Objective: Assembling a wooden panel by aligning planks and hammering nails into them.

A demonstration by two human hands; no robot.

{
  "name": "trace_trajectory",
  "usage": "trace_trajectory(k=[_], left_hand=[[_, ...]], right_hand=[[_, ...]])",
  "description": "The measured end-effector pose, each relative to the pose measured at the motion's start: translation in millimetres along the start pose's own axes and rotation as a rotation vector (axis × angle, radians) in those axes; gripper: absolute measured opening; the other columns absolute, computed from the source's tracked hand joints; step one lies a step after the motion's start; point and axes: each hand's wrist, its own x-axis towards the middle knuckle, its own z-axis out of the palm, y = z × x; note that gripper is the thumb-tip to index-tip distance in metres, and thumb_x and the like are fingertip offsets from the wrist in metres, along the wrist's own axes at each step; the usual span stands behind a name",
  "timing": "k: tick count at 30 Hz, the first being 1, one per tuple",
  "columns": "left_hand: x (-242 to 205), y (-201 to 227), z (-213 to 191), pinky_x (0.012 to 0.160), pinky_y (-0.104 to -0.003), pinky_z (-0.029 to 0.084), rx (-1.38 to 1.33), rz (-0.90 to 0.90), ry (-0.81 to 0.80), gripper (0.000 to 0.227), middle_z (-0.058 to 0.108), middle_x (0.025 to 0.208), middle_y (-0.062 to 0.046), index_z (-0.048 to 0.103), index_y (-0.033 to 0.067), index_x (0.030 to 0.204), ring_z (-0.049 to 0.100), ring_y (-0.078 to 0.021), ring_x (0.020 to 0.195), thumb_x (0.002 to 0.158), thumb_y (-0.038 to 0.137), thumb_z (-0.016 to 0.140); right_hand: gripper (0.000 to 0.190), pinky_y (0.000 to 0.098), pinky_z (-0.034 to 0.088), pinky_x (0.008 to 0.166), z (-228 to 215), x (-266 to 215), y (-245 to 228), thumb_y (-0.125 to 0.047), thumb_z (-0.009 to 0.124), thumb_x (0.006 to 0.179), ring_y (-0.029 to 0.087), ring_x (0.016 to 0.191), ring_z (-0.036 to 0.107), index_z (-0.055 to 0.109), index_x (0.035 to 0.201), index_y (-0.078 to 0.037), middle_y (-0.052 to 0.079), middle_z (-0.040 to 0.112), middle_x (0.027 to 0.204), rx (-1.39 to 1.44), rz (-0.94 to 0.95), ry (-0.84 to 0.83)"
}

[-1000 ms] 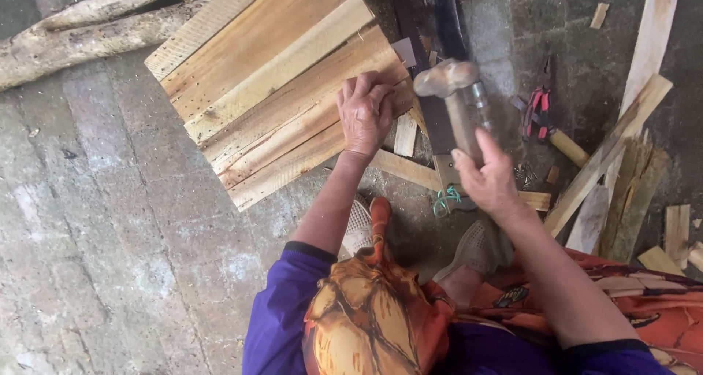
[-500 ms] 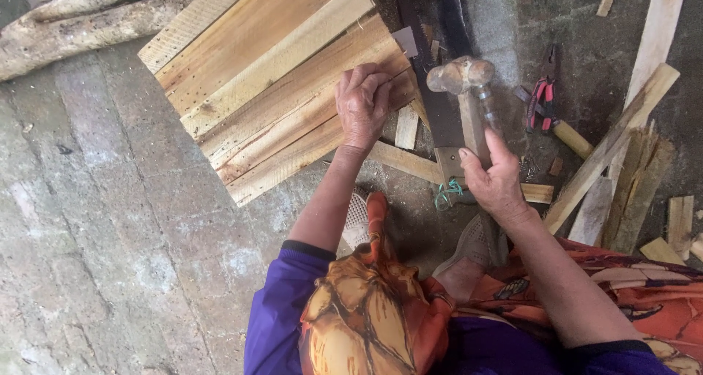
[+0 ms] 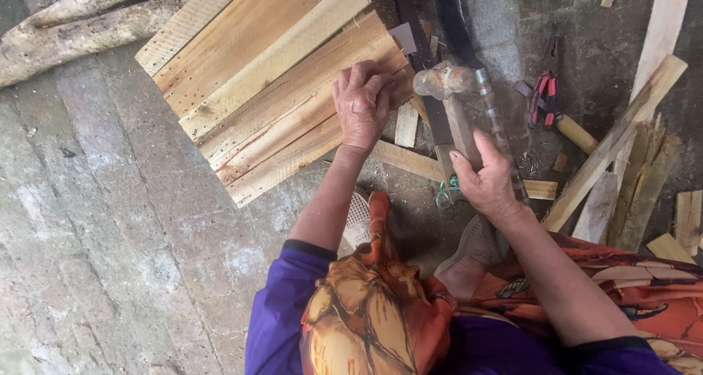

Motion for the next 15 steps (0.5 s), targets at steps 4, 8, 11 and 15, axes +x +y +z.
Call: trace_trajectory(k=[4, 8, 11, 15], left_hand=[[-0.2, 1.9, -0.7, 0.091, -0.035, 0.043, 0.003, -0.001, 0.009, 0.005, 0.060, 0.104, 0.006, 0.073, 0.0242, 0.089, 0.056, -0.0184, 0.106, 0.086, 0.026, 0.076], [-3.0, -1.2, 4.0, 0.092, -0.035, 0.042, 0.028, 0.016, 0.022, 0.005, 0.060, 0.105, 0.006, 0.073, 0.0256, 0.089, 0.055, -0.0185, 0.106, 0.086, 0.026, 0.077], [-4.4, -3.3, 6.0, 0.092, -0.035, 0.042, 0.032, 0.030, 0.021, 0.006, 0.060, 0.107, 0.006, 0.073, 0.0247, 0.089, 0.055, -0.0192, 0.107, 0.085, 0.025, 0.077], [-2.1, 0.8, 1.7, 0.093, -0.037, 0.042, 0.024, 0.047, 0.023, 0.006, 0.061, 0.108, 0.005, 0.073, 0.0225, 0.088, 0.055, -0.0208, 0.108, 0.084, 0.023, 0.077]], right_hand=[[0.043, 0.0529, 0.050, 0.092, 0.0, 7.4, -25.4, -0.011, 0.074, 0.093, 0.046, 0.109, 0.065, 0.063, 0.133, 0.001, 0.030, 0.067, 0.111, -0.003, 0.009, -0.010], [0.044, 0.0540, 0.051, 0.089, 1.5, 12.6, -41.2, -0.008, 0.073, 0.093, 0.048, 0.108, 0.066, 0.062, 0.134, 0.002, 0.032, 0.067, 0.108, 0.023, 0.021, -0.017], [0.043, 0.0551, 0.052, 0.086, 2.0, 15.4, -42.3, -0.011, 0.071, 0.095, 0.048, 0.109, 0.065, 0.061, 0.135, 0.000, 0.032, 0.068, 0.109, 0.011, 0.038, -0.044], [0.043, 0.0593, 0.052, 0.083, 5.5, 21.2, -38.2, -0.012, 0.068, 0.097, 0.053, 0.108, 0.063, 0.057, 0.137, 0.002, 0.035, 0.066, 0.111, -0.018, 0.017, -0.098]])
